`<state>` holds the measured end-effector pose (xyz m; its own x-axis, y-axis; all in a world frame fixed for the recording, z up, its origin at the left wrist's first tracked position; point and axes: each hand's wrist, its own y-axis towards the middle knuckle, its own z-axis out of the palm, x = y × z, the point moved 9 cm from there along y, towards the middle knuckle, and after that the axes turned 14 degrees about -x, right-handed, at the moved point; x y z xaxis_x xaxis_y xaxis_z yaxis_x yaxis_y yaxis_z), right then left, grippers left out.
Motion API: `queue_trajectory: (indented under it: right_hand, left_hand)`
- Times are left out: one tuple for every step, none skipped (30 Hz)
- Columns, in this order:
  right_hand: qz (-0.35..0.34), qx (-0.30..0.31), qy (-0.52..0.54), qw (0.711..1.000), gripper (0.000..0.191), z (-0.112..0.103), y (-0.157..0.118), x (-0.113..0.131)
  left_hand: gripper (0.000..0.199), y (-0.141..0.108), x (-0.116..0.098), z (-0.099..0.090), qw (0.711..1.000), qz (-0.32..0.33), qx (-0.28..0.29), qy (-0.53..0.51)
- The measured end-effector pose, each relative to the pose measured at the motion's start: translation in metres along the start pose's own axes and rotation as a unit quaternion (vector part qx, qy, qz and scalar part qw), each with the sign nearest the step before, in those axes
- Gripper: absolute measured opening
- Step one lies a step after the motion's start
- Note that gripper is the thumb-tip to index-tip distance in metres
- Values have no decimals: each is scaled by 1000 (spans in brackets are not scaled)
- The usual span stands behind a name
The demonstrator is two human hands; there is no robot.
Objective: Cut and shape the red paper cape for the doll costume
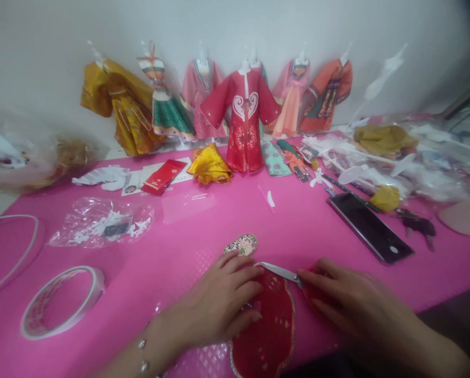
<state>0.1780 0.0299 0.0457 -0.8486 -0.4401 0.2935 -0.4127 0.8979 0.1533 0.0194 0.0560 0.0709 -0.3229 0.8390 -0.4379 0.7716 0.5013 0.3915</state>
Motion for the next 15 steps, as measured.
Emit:
queue_trajectory:
  right_hand:
    - [3, -1, -1, 1000, 21, -1, -1, 0]
    - [6, -3, -3, 1000, 22, -1, -1, -1]
    - [8, -6, -5, 1000, 23, -2, -2, -2]
    - [11, -11, -6, 1000, 25, -3, -3, -3]
    - [12, -16, -6, 1000, 27, -3, -5, -4]
    - [15, -18, -5, 1000, 29, -3, -6, -6]
    - [18, -22, -3, 1000, 30, -3, -7, -8]
    - [23, -25, -2, 999, 31, -3, -7, -10]
    - [29, -28, -1, 999, 30, -3, -8, -12]
    - [34, -32, -2, 999, 29, -3, -8, -14]
    - [39, -36, -4, 999, 28, -3, -8, -15]
    - [41, -41, -6, 998, 27, -4, -8, -16]
    - [42, -46, -9, 998, 26, -4, -8, -16]
    - [41, -51, -12, 998, 26, -4, -8, -16]
    - [39, -57, -16, 997, 27, -5, -7, -15]
  left_hand:
    - [20, 0, 0, 0, 1000, -1, -1, 1]
    - [21, 0, 0, 0, 1000, -2, -1, 2]
    - [21, 0, 0, -1, 1000, -1, -3, 3]
    - [21, 0, 0, -1, 1000, 0, -4, 3]
    - [21, 0, -1, -1, 1000, 1, -5, 3]
    - [21, 0, -1, -1, 1000, 4, -6, 3]
    - [21, -1, -1, 0, 1000, 6, -8, 2]
    - [20, -1, -2, -1, 1000, 9, -11, 1]
    - [20, -1, -2, -1, 1000, 11, -16, -1]
    - [19, -1, -1, -2, 1000, 13, -24, -3]
    - [18, -2, 0, -3, 999, 13, -36, -4]
    - [16, -2, 1, -6, 999, 13, -52, -5]
    - [13, -2, 4, -9, 997, 10, -73, -4]
    - [12, -3, 7, -13, 995, 3, -101, 0]
    - [11, -3, 12, -18, 992, -10, -129, 8]
